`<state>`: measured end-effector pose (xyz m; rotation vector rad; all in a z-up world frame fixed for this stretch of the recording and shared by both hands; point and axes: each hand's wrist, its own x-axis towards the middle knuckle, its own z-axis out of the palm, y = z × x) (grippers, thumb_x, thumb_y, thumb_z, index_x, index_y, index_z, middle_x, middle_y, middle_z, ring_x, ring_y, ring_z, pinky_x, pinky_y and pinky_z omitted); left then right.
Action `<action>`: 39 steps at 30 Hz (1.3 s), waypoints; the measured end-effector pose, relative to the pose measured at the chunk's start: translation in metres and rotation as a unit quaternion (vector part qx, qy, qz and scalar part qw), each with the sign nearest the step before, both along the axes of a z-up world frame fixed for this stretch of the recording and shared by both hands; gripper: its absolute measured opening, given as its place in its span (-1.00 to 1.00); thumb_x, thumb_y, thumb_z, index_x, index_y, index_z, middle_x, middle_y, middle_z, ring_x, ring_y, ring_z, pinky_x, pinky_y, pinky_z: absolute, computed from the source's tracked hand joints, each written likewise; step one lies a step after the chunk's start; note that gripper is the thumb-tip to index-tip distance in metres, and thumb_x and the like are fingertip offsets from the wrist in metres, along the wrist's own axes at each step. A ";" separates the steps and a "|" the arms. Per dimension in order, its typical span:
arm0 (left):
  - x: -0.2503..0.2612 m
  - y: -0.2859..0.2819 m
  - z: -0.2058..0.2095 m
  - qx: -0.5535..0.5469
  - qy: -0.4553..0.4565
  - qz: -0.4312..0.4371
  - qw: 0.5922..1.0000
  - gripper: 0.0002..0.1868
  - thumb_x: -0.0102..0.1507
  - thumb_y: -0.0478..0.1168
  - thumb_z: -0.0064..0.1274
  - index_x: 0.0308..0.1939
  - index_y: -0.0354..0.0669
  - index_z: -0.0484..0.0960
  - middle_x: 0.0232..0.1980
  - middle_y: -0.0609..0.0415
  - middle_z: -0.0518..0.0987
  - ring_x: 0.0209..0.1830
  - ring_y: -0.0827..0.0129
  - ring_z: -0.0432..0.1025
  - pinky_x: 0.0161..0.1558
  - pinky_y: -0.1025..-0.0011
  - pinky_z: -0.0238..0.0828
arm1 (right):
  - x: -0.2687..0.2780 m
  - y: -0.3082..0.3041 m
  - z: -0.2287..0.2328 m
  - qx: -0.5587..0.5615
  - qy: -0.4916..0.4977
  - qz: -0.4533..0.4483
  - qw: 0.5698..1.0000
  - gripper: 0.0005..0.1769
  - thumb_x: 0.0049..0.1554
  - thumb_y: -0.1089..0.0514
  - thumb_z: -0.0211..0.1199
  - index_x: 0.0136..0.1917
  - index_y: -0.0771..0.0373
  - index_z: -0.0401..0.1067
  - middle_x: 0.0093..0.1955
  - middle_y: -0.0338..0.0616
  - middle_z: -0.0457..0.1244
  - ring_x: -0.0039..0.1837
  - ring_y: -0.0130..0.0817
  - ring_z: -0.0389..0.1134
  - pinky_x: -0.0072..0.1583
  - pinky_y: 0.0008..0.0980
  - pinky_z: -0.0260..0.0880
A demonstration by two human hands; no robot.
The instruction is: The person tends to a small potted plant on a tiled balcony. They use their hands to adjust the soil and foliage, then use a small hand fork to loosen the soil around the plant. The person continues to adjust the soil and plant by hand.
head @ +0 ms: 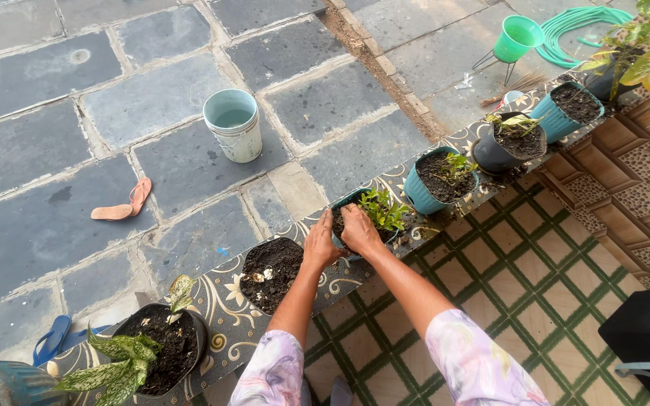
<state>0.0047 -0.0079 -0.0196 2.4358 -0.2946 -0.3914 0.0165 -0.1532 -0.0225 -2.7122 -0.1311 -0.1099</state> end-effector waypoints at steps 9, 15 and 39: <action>-0.001 -0.002 0.002 0.025 0.032 0.039 0.998 0.46 -0.20 -0.05 0.61 0.63 0.10 -0.03 0.64 0.23 0.13 0.49 0.21 0.20 0.38 0.13 0.17 | 0.022 0.004 0.024 -0.062 0.124 0.110 0.984 -0.64 0.13 0.21 0.10 0.17 0.25 0.53 0.25 -0.04 0.30 0.32 -0.01 0.26 0.36 -0.08 0.28; 0.001 -0.003 0.013 0.050 0.061 0.034 0.996 0.44 -0.20 -0.03 0.62 0.62 0.11 0.00 0.64 0.28 0.13 0.58 0.13 0.08 0.45 -0.04 0.05 | 0.033 0.007 0.033 -0.169 0.163 0.176 0.956 -0.65 0.02 0.16 0.17 0.06 0.23 0.57 0.29 -0.09 0.27 0.35 -0.03 0.22 0.30 0.08 0.24; 0.006 -0.001 0.026 0.096 0.072 0.009 0.993 0.43 -0.18 0.04 0.62 0.62 0.14 0.00 0.60 0.25 0.20 0.60 0.06 0.06 0.45 -0.12 0.02 | 0.009 0.012 0.080 -0.309 0.133 0.237 0.911 -0.24 -0.29 -0.14 0.61 0.20 -0.08 0.55 0.30 -0.21 0.22 0.33 -0.18 0.19 0.17 -0.02 0.23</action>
